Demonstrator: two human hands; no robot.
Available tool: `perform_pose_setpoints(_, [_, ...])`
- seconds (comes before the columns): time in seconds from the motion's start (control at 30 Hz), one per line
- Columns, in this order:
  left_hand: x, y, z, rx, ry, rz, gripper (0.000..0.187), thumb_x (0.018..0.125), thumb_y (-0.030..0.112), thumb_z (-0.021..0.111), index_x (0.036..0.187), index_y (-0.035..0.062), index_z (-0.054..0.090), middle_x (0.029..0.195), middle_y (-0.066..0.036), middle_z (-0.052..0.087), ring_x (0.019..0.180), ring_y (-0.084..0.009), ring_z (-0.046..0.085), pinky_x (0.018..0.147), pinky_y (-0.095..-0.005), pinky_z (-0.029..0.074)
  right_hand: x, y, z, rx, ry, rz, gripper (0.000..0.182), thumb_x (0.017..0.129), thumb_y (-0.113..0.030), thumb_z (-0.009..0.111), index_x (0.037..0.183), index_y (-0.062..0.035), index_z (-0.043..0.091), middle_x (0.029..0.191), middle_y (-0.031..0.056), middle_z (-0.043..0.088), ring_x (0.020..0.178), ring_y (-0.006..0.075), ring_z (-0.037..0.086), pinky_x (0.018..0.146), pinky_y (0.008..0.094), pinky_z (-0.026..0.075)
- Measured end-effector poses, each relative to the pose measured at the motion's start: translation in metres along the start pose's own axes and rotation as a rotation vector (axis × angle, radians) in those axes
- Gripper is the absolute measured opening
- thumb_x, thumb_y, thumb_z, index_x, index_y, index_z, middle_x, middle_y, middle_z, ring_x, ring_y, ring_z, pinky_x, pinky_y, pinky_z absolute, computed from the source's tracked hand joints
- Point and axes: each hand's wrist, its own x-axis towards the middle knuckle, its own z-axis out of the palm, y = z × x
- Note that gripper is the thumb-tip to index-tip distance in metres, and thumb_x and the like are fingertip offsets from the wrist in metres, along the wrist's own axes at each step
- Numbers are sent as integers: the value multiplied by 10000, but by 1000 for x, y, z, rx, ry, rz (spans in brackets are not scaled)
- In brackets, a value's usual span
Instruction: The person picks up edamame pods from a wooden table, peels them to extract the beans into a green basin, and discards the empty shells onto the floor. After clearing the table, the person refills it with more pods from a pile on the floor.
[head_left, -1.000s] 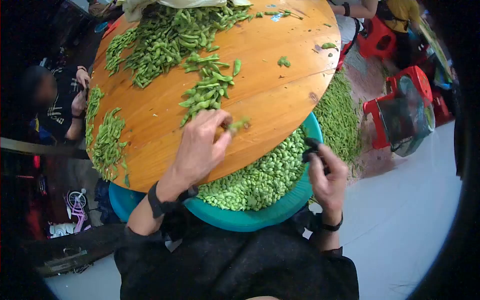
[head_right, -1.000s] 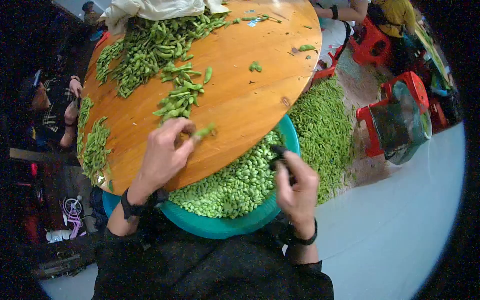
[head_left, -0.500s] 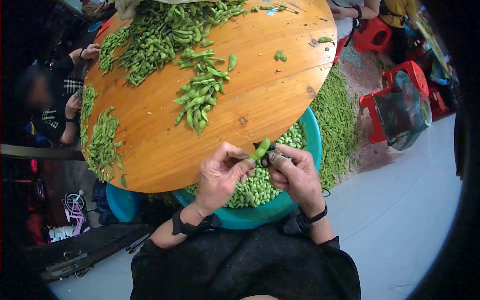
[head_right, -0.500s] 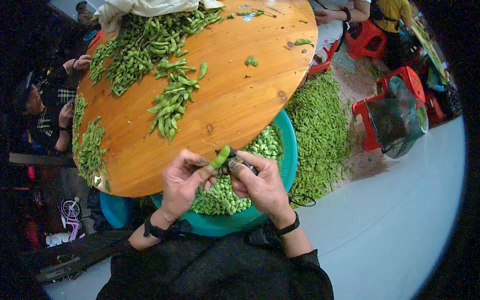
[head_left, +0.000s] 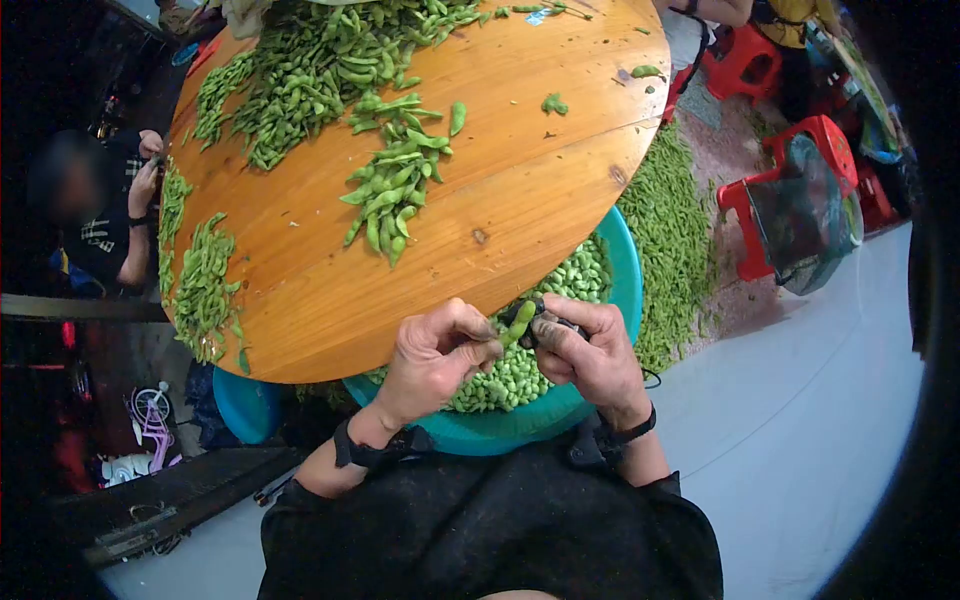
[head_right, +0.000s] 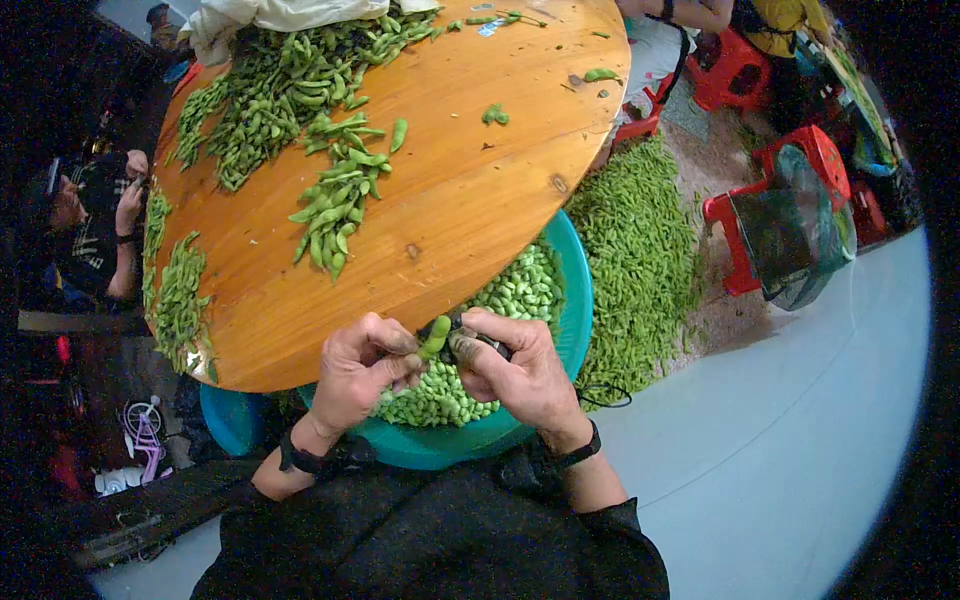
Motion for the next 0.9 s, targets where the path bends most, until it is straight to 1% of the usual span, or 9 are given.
perform_pose_setpoints(0.13, [-2, -9, 4, -910, -226, -348, 178, 910, -18, 641, 978, 65, 499, 825, -109, 662, 674, -169, 647, 540, -228, 481, -1, -6, -2, 247, -109, 177, 142, 987, -52, 507, 981, 51, 605, 610, -35, 429, 479, 42, 349, 428, 229, 266])
perform_pose_setpoints(0.27, [10, -5, 5, -934, -274, -391, 206, 919, 48, 663, 1038, 54, 496, 825, -115, 661, 652, -162, 636, 537, -238, 490, -1, -10, -1, 110, -7, 126, 99, 954, -39, 539, 925, 38, 593, 617, -11, 444, 490, 78, 379, 446, 260, 300])
perform_pose_setpoints(0.3, [12, -3, 6, -610, -192, -334, 209, 921, 92, 675, 1040, 46, 509, 837, -111, 666, 645, -163, 635, 532, -244, 492, 0, -7, -1, 110, -6, 126, 99, 954, -39, 539, 925, 38, 593, 617, -11, 444, 490, 78, 379, 446, 260, 300])
perform_pose_setpoints(0.37, [16, 1, 10, -287, -109, -274, 224, 923, 135, 687, 1041, 38, 523, 850, -106, 670, 637, -164, 634, 528, -250, 493, 3, 0, -2, -561, 21, -312, 53, 883, -5, 580, 916, 33, 597, 646, 51, 468, 542, 151, 456, 493, 304, 355])
perform_pose_setpoints(0.43, [17, 10, 15, 199, -45, -54, 262, 919, 190, 700, 1024, 6, 545, 790, -115, 668, 610, -171, 628, 529, -289, 498, 1, -6, 8, -742, 26, -470, 130, 783, 64, 606, 910, 33, 604, 688, 128, 485, 610, 275, 531, 543, 362, 409])
perform_pose_setpoints(0.53, [21, 27, 17, 475, -91, -93, 252, 932, 169, 676, 1066, -4, 551, 751, -104, 662, 659, -180, 657, 614, -294, 519, -1, -5, 9, -759, 76, -457, 160, 771, 70, 623, 926, 32, 615, 698, 135, 495, 614, 298, 536, 546, 376, 418])
perform_pose_setpoints(0.67, [20, 24, 18, 657, -98, 42, 230, 928, 147, 667, 1048, -18, 562, 744, -143, 663, 659, -246, 675, 596, -334, 508, -1, -5, 7, -766, 74, -410, 168, 770, 71, 619, 935, 35, 622, 708, 142, 506, 623, 306, 551, 545, 379, 425])
perform_pose_setpoints(0.73, [21, 24, 19, 632, -111, 65, 180, 925, 119, 638, 1016, -1, 539, 703, -232, 624, 694, -398, 654, 559, -446, 483, 0, -4, 5, -776, 77, -419, 164, 770, 73, 615, 930, 35, 623, 711, 144, 510, 626, 307, 557, 545, 380, 428])
perform_pose_setpoints(0.9, [19, 27, 12, 504, -190, -102, 227, 994, 124, 526, 1173, -15, 537, 745, -128, 651, 631, -206, 649, 574, -341, 505, 0, 1, 3, -807, 103, -382, 169, 760, 72, 622, 926, 38, 621, 713, 147, 513, 621, 315, 558, 549, 384, 438])
